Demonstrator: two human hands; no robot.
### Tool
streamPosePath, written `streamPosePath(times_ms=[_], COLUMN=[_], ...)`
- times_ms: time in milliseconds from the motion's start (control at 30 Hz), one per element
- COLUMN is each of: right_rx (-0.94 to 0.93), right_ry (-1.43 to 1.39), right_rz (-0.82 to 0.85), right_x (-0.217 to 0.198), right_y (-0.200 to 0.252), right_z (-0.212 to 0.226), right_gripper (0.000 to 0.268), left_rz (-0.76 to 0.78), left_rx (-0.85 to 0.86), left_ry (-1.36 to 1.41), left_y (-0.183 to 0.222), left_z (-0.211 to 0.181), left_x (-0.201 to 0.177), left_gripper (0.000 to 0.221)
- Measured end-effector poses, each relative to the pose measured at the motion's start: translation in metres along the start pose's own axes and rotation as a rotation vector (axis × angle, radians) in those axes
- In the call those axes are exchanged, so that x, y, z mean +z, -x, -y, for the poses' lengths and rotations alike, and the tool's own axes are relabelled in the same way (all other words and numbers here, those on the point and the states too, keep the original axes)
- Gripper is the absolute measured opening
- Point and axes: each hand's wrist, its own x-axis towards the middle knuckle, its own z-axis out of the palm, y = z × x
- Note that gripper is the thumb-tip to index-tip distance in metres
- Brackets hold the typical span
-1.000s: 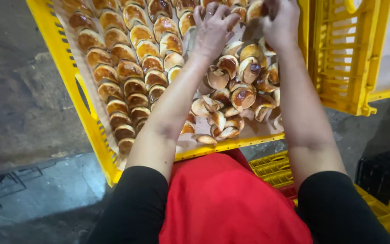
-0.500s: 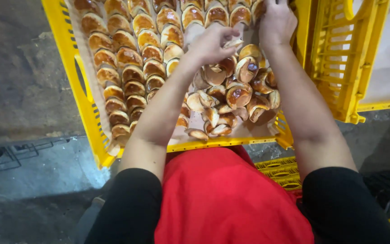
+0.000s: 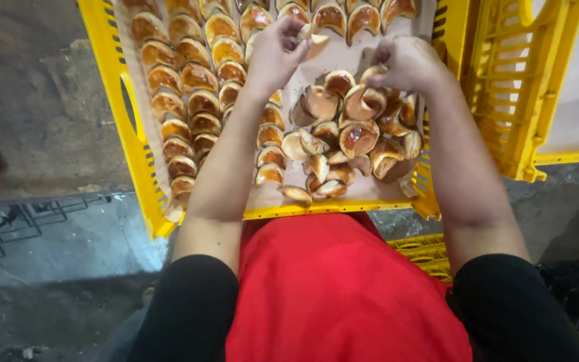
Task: The person sorts crescent-shaped pastries by hand, moving them from a yellow crate onto a metal tray. They then pick up a pastry, break it open, and place the pieces back into the yellow crate before continuing to transfer the remaining pastries.
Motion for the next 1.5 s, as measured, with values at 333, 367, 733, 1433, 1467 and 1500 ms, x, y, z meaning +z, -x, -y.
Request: streamPosePath(times_ms=[333, 367, 733, 1433, 1467, 1500], right_rx=[-0.206, -0.225, -0.437, -0.232, -0.175, -0.118], right_ry=[-0.629, -0.58, -0.023, -0.07, -0.134, -0.199], right_rz=[-0.271, -0.293, -0.496, -0.376, -0.336, -0.296], right_x=[0.015, 0.02, 0.045, 0.029, 0.03, 0.031], right_y=[-0.018, -0.022, -0.051, -0.024, -0.023, -0.022], right_z=[0.009, 0.015, 0.065, 0.009, 0.003, -0.004], right_gripper=[0.035, 0.034, 0.041, 0.038, 0.036, 0.034], left_rz=[-0.035, 0.015, -0.166, -0.172, -0.166, -0.143], left_rx=[0.591, 0.532, 0.496, 0.555, 0.567, 0.549], left_ry=[-0.409, -0.361, -0.441, -0.654, -0.658, -0.664], left_y=[0.015, 0.018, 0.002, -0.01, -0.012, -0.013], left_z=[0.025, 0.026, 0.04, 0.023, 0.022, 0.022], left_x=[-0.014, -0.017, 0.003, 0.042, 0.043, 0.044], left_gripper=[0.018, 0.02, 0.031, 0.038, 0.039, 0.038])
